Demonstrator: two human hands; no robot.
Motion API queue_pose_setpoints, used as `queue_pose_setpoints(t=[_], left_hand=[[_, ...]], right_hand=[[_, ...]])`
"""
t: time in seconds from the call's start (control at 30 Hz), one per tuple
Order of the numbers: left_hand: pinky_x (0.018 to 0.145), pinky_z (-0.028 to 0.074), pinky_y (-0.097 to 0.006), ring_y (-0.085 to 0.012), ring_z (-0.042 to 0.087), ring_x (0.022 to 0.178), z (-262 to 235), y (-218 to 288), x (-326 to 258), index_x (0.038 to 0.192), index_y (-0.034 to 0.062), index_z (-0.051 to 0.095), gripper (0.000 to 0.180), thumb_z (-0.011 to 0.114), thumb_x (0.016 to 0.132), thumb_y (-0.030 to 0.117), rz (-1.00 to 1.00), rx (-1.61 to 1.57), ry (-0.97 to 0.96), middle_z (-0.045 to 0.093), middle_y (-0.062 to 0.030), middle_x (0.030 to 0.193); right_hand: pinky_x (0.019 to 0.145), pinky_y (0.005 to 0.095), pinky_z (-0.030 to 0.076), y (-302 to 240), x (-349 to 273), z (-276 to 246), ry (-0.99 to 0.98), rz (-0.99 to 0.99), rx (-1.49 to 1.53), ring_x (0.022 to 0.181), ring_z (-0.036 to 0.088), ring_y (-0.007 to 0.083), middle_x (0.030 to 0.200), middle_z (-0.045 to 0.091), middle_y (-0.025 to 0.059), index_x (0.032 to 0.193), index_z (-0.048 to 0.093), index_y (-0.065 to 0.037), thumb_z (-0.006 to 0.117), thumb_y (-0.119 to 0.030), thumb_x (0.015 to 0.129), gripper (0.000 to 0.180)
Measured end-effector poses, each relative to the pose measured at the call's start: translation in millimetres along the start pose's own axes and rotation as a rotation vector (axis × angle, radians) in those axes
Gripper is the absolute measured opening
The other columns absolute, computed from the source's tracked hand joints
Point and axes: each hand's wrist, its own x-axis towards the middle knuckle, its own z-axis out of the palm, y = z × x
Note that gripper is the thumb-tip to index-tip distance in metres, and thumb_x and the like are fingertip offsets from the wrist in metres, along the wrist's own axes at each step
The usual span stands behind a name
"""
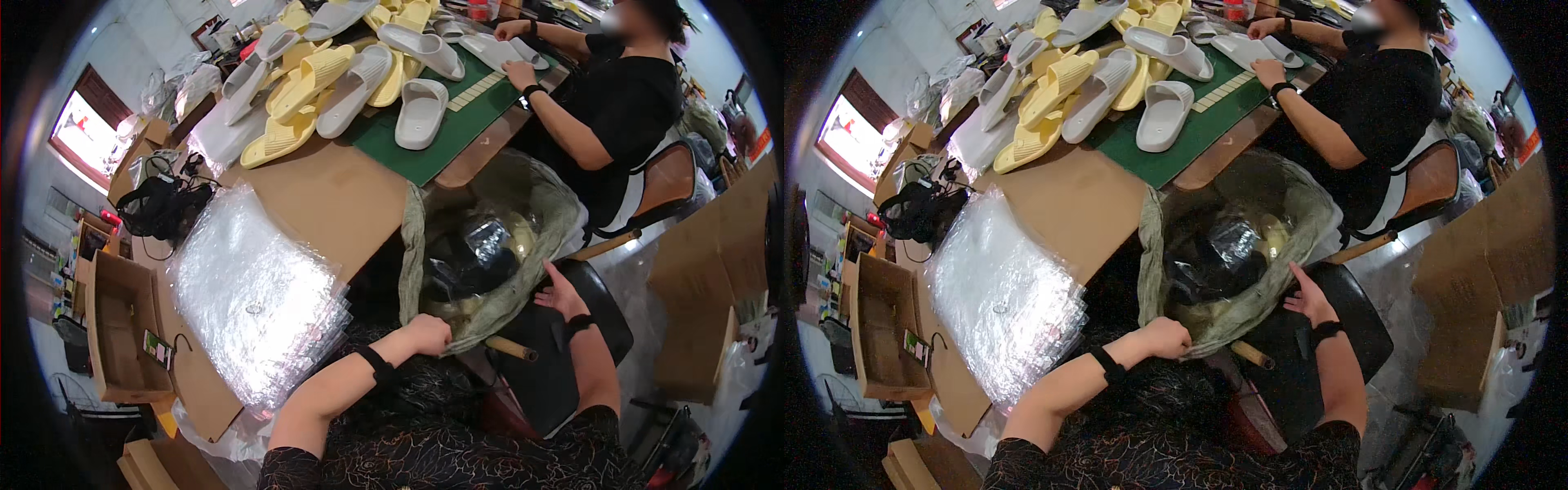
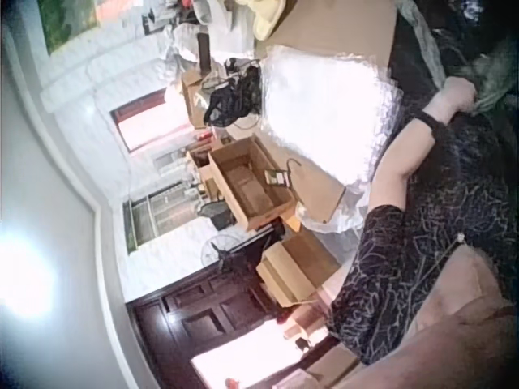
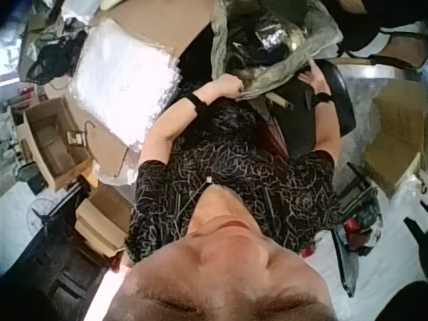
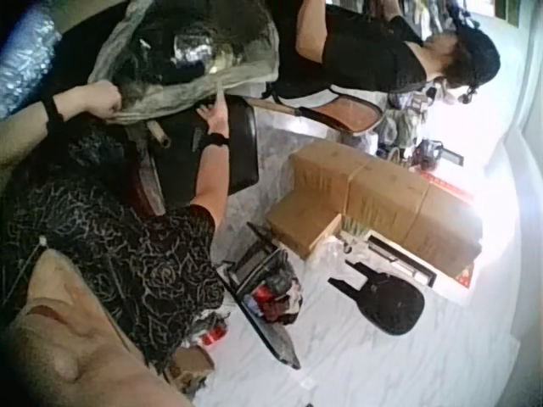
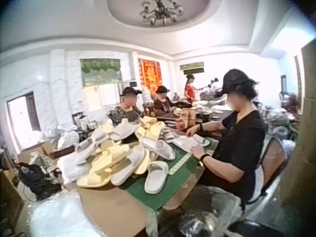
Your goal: The recorder is packing pairs of slides into clear plastic bags and placing them in a larger storage bag.
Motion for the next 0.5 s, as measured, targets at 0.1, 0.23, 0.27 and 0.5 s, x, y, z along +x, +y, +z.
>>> queue_pose_setpoints(t=[0.1, 0.23, 0.27, 0.5], left_hand=[[0.080, 0.051, -0.046, -0.0333, 0.063, 0.099, -26, 23, -23, 0.095, 0.0077, 0.072, 0.019, 0.058, 0.086, 0.016, 0.076, -0.026, -0.095, 0.068, -0.0106, 0.106], [0.084, 0.050, -0.047, -0.0378, 0.062, 0.101, -26, 10, -35, 0.106, 0.0070, 0.067, 0.023, 0.054, 0.090, 0.018, 0.053, -0.179, 0.069, 0.066, -0.0147, 0.107], [0.086, 0.049, -0.048, -0.0389, 0.061, 0.102, -41, 9, -51, 0.109, 0.0064, 0.065, 0.024, 0.053, 0.091, 0.018, 0.010, -0.244, 0.130, 0.066, -0.0161, 0.108], [0.071, 0.047, -0.035, -0.0316, 0.058, 0.077, -166, 52, -182, 0.099, 0.0014, 0.060, 0.011, 0.054, 0.092, 0.006, 0.115, -0.567, 1.072, 0.058, -0.0149, 0.082]], right_hand=[[0.085, 0.0424, 0.049, 7, 89, -18, -0.397, -0.117, 0.100, 0.104, 0.057, 0.0271, 0.114, 0.061, 0.0105, 0.128, 0.057, -0.011, 0.074, -0.037, 0.087, 0.051], [0.080, 0.0436, 0.049, -7, 138, -27, -0.346, -0.194, 0.133, 0.092, 0.061, 0.0308, 0.102, 0.064, 0.0130, 0.108, 0.063, -0.005, 0.064, -0.015, 0.087, 0.023], [0.080, 0.0431, 0.049, -23, 113, -5, -0.367, -0.202, 0.279, 0.093, 0.060, 0.0309, 0.103, 0.064, 0.0135, 0.107, 0.063, -0.004, 0.060, -0.011, 0.086, 0.022], [0.090, 0.0411, 0.051, -153, -134, 12, -0.607, -0.715, 0.399, 0.101, 0.064, 0.0262, 0.111, 0.065, 0.0119, 0.113, 0.060, 0.002, 0.057, -0.010, 0.086, 0.030]])
